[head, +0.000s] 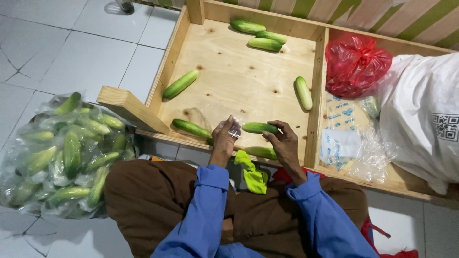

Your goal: The person sorts cucumbers by hand from a large plastic bag into a wooden crate, then places individual cucumbers into small clear plastic bags and ties them.

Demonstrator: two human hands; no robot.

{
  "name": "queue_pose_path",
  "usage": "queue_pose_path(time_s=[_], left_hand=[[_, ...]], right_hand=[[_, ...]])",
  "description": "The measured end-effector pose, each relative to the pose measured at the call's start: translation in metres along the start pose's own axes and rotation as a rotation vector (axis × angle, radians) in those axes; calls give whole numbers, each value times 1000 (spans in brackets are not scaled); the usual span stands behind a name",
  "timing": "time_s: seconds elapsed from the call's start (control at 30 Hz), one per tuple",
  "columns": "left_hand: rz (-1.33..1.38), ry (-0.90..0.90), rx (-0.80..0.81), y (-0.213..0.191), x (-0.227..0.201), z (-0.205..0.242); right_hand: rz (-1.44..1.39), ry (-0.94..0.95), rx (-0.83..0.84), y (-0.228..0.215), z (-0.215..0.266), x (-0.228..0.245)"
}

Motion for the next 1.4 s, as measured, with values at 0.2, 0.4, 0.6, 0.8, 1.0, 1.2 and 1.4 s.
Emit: queue_pose_path(time_s=[0.2, 0.4, 0.6, 0.8, 1.0, 1.2, 1.4], left_hand=[[-146, -39, 107, 14, -3, 11], [-299, -80, 199, 12, 8, 7], [-397, -144, 279, 30, -1, 23], [-403, -173, 242, 40, -14, 32], [-421, -229, 275, 52, -16, 42], [-565, -195, 232, 69, -33, 66], [-967, -51, 310, 20, 7, 16]], right_hand=[[5, -22, -4, -6, -1, -7], [-22, -6, -13, -2, 0, -10], [271, -147, -5, 19, 10, 7], [1103, -624, 31, 54, 30, 24], [1127, -570, 106, 69, 29, 18], [1237, -649, 286, 71, 25, -14], [1277, -416, 391, 41, 34, -54]])
Point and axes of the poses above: each hand's wrist, its own z-axis away from the middle knuckle, its own y-axis out of the palm, x = y × z, the point moved 6 cm from there along -z, towards the middle knuckle, and after that the axes turned 9 degrees about x, right-handed, at the moved point
